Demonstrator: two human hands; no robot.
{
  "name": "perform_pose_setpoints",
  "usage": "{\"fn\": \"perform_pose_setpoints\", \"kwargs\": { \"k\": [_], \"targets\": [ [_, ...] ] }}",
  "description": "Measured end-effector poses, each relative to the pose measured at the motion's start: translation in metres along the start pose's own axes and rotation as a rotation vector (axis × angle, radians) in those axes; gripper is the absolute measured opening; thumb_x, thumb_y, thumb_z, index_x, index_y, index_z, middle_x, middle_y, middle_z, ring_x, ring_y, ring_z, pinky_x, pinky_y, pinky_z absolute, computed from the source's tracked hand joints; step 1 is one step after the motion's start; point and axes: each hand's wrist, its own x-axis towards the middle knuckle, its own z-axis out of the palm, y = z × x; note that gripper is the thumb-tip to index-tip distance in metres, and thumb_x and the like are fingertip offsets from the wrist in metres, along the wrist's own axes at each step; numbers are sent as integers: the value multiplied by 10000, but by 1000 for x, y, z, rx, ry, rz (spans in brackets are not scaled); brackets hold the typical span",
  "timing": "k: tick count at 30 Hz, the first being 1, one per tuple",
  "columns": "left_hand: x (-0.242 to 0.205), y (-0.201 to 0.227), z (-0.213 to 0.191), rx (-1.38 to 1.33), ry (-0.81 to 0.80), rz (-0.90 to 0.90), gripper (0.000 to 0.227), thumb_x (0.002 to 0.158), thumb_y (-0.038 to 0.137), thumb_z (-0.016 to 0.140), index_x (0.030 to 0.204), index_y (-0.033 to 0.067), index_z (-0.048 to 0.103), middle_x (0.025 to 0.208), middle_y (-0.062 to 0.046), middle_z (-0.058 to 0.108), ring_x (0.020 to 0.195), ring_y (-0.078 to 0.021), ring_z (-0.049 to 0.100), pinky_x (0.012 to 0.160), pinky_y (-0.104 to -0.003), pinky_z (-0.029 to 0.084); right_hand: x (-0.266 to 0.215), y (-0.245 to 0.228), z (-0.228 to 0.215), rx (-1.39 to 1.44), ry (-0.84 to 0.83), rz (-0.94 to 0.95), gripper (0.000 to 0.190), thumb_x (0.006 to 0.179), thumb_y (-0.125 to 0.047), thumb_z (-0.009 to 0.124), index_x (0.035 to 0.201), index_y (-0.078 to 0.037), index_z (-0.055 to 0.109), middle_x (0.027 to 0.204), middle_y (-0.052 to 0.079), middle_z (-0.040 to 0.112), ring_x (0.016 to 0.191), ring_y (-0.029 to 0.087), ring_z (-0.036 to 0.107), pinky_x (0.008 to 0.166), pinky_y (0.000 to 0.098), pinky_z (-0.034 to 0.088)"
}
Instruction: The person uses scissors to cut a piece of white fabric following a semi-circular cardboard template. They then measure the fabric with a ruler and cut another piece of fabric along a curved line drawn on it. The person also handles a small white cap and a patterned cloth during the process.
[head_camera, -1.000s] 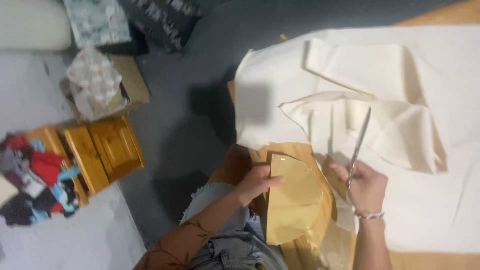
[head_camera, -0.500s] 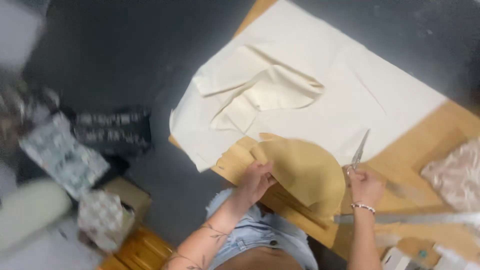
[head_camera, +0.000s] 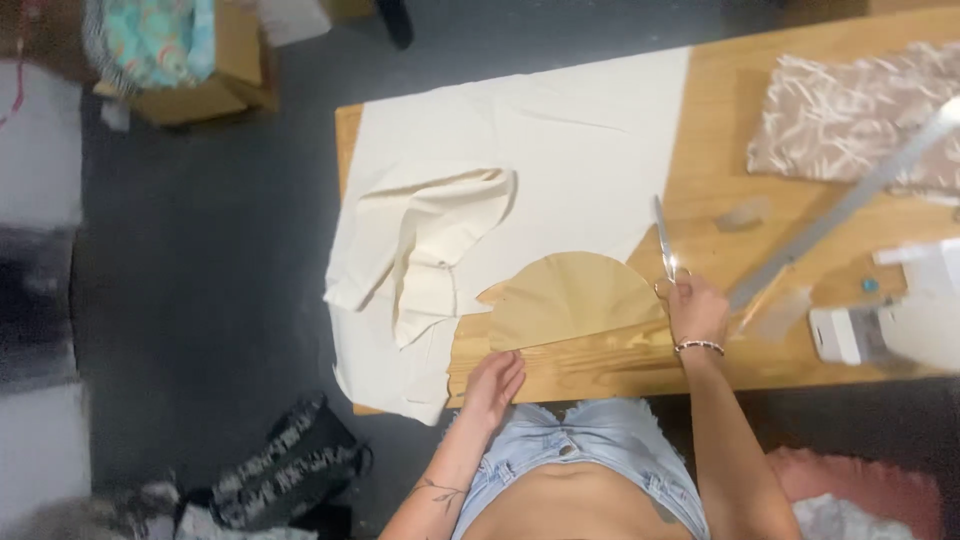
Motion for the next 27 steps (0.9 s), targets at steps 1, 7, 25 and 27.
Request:
{"fn": "perform_pose_setpoints", "kwargs": {
  "k": [1,7,25,27],
  "targets": [
    [-4,10,1,23,-11,-2,549,952,174,718,1420,106,439,1394,-100,565,1325,-255,544,1105,-407,453,-7,-3,-4,10,13,20,218,970,-297,643,1058,-133,758,988,145,752,978,414,707,863,524,568],
    [-4,44,-9,196,-32,188,732,960,140,699,1534,-28,277,1464,-294,435,1382,-405,469,1130,-494,415,-58,-10,29,126,43,-215,136,946,-237,678,1063,-239,746,950,69,734,930,335,716,823,453,582],
    [6,69,-32,438,-143,67,365,840,206,848,1155,88,707,970,-120,768,1028,-209,715,1047,-448,497,-174,-140,69,406,-600,-166,237,804,-396,785,947,-208,802,843,-21,803,877,132,766,790,301,589],
    [8,68,-32,467,-151,67,357,839,201,842,1150,89,707,955,-96,766,1017,-190,713,1054,-434,488,-174,-136,76,390,-594,-126,226,785,-396,789,928,-221,801,828,-39,801,870,126,766,781,296,588]
  ]
}}
